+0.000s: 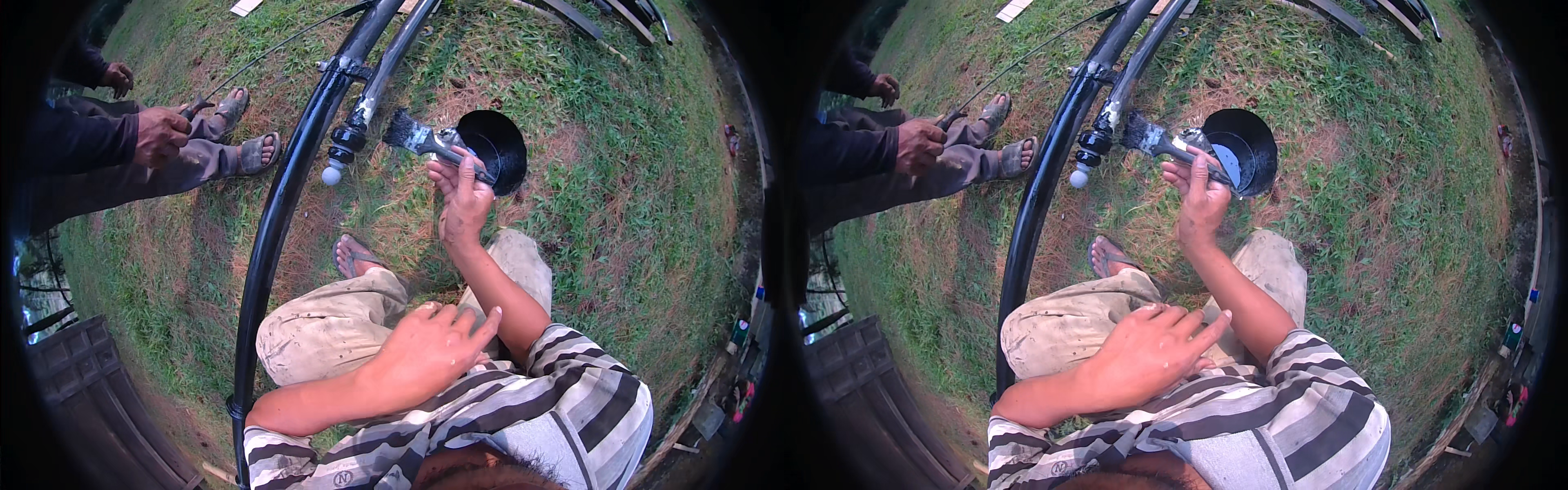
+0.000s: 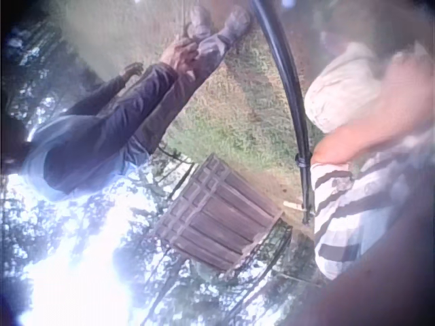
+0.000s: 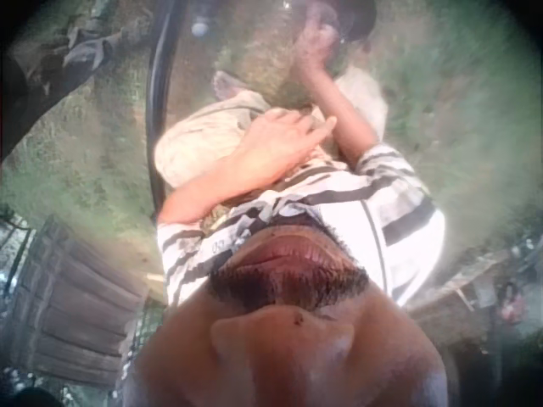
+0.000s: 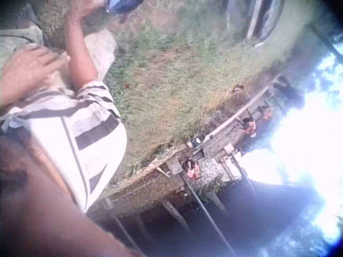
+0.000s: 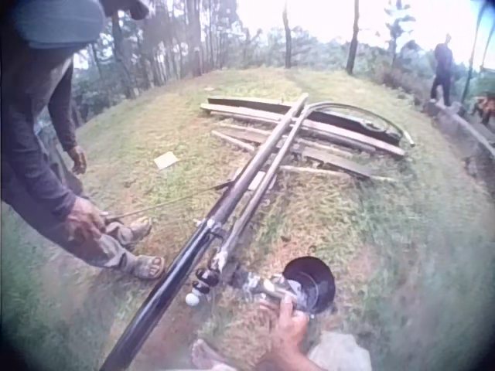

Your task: The person sits on the grass and paints a black metal railing with black paint using a brush. They repeatedly dip the brush into a paint can and apply the paint to the railing's surface and joints.

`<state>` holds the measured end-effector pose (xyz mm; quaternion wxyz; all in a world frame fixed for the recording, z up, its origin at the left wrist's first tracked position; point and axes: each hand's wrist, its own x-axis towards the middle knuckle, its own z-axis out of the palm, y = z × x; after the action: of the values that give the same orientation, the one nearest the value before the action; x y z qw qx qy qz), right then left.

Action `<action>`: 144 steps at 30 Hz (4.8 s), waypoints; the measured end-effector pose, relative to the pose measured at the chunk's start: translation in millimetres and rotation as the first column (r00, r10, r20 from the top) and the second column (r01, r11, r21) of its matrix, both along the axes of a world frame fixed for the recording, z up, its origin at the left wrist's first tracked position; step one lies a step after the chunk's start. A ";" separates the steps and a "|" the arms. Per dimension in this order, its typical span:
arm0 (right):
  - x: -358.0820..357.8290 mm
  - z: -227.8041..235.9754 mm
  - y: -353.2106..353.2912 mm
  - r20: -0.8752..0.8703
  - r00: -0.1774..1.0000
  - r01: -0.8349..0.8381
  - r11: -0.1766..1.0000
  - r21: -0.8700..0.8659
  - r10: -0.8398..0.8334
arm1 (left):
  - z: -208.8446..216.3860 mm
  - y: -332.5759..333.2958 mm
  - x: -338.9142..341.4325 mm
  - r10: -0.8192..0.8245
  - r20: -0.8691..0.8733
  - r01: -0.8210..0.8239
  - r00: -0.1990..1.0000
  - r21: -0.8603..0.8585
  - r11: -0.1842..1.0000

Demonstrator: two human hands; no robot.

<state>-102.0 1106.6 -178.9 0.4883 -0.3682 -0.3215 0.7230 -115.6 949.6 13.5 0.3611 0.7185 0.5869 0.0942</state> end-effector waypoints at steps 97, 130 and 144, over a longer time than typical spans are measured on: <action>-89.2 -162.9 32.5 -0.425 0.904 -0.258 0.719 -0.646 -0.057 | -10.9 -150.1 -28.9 0.491 -0.222 -0.345 0.843 0.477 0.808; -88.6 -70.0 86.1 0.028 0.968 -0.247 0.969 -0.029 0.248 | 0.6 -132.0 -21.8 0.482 -0.250 -0.367 0.839 0.395 0.843; -147.9 -36.5 165.7 0.596 0.803 -0.369 0.757 0.540 -0.033 | -21.4 -142.6 -19.6 0.510 -0.195 -0.364 0.837 0.497 0.787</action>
<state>-250.0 1272.3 -215.5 0.3924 -0.3491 -0.7093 0.4701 -135.2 806.9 -8.0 0.0567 0.6284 0.7524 0.1890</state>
